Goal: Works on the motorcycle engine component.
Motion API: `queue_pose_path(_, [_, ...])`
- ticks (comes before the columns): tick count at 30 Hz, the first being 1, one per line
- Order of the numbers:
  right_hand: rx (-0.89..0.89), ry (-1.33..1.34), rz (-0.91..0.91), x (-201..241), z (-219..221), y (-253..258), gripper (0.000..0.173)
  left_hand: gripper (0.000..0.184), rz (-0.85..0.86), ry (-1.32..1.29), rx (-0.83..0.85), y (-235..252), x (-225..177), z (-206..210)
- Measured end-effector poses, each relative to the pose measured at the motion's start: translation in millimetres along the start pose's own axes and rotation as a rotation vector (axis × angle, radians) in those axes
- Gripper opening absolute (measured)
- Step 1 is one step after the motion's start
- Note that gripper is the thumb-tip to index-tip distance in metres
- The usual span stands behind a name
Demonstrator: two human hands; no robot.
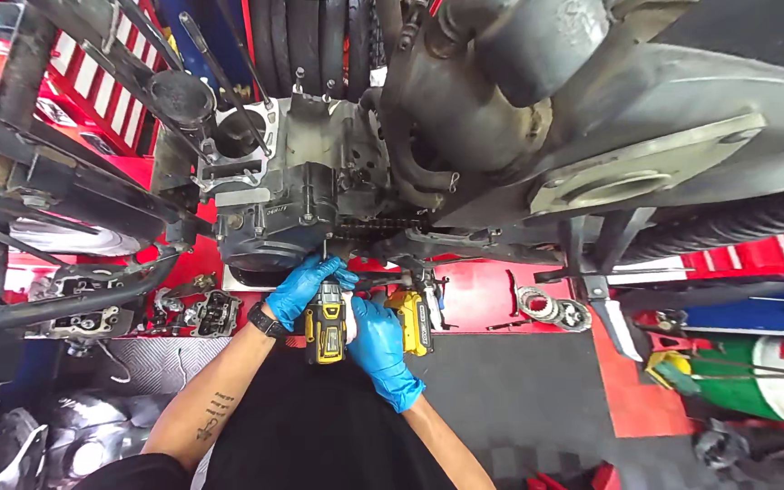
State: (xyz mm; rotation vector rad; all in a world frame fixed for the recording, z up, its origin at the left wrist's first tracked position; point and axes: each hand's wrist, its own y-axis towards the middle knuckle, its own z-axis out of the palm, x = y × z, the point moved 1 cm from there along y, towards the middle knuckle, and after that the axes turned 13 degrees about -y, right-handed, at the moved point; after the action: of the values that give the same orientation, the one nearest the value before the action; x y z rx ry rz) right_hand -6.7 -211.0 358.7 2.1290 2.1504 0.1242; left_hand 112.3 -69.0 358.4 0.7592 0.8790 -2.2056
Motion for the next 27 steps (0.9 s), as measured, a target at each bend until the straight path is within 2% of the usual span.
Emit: queue_pose_path(27, [0.029,0.039,0.026,3.8,2.1,-5.5,0.032,0.036,-0.028,-0.024,-0.005,-3.6,0.4,-0.6])
